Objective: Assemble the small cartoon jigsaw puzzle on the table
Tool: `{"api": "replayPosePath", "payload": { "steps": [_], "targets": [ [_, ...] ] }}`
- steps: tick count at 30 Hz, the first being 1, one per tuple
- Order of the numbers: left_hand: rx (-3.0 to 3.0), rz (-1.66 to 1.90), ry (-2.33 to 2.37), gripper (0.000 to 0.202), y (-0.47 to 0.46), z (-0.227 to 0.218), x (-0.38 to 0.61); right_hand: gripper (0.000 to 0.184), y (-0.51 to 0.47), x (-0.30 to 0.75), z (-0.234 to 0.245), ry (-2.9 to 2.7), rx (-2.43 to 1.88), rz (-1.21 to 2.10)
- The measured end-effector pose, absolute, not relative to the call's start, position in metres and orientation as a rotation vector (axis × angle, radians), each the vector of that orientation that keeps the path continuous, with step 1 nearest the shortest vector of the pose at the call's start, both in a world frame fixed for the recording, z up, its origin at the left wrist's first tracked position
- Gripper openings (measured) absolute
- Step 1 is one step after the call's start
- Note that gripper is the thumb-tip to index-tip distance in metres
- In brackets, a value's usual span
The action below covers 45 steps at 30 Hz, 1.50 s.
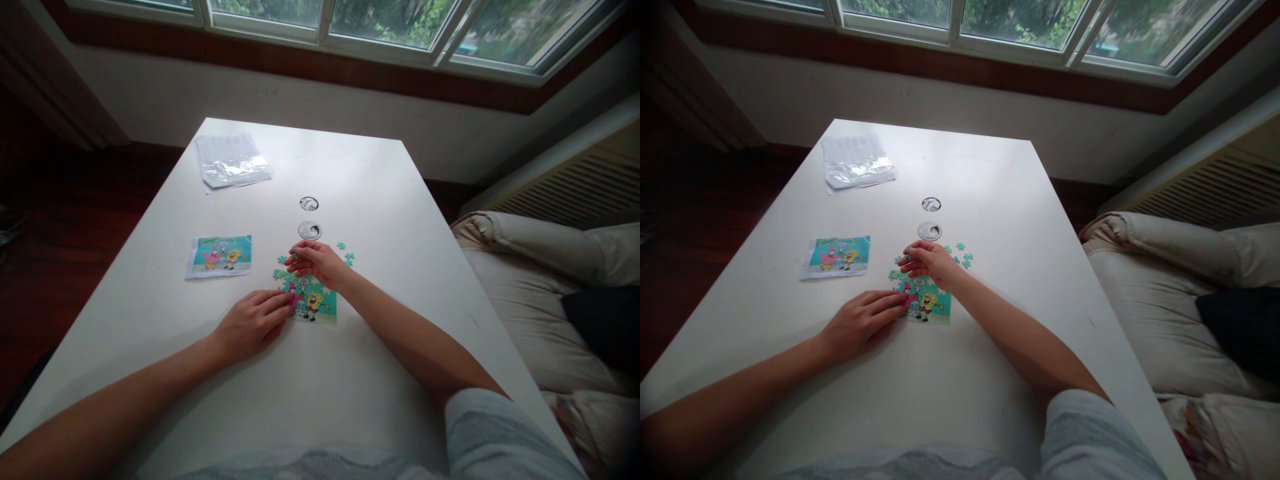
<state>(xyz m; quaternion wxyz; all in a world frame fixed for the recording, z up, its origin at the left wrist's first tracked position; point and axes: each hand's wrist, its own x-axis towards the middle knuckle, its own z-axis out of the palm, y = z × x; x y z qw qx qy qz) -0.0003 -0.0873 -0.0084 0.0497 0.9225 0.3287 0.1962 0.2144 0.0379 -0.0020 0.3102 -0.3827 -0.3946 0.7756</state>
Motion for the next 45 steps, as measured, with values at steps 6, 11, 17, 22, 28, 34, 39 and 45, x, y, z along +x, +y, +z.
{"api": "replayPosePath", "payload": {
  "steps": [6,11,17,22,28,34,39,45],
  "targets": [
    [2.809,0.583,1.003,0.035,-0.088,-0.008,0.0,0.029,0.037,0.215,-0.004,-1.125,-0.962,2.046],
    [2.811,0.593,1.001,0.035,-0.087,-0.007,0.0,0.031,0.035,0.215,-0.004,-1.183,-0.924,2.038],
    [2.804,0.605,0.999,0.034,-0.087,-0.007,0.0,0.033,0.036,0.214,-0.006,-1.236,-0.938,2.017],
    [2.805,0.604,1.003,0.033,-0.088,-0.007,0.0,0.025,0.035,0.211,-0.009,-1.531,-1.0,1.789],
    [2.804,0.595,0.999,0.034,-0.087,-0.007,0.001,0.021,0.033,0.211,0.001,-2.191,-0.857,1.268],
    [2.817,0.566,1.0,0.034,-0.087,-0.008,0.001,0.015,0.032,0.209,0.005,-2.436,-0.769,1.082],
    [2.836,0.562,0.991,0.033,-0.088,-0.006,0.001,0.023,0.032,0.211,0.009,-2.456,-0.793,1.095],
    [2.853,0.542,1.012,0.033,-0.09,-0.007,0.003,0.019,0.036,0.213,0.013,-2.505,-0.712,1.081]
  ]
}}
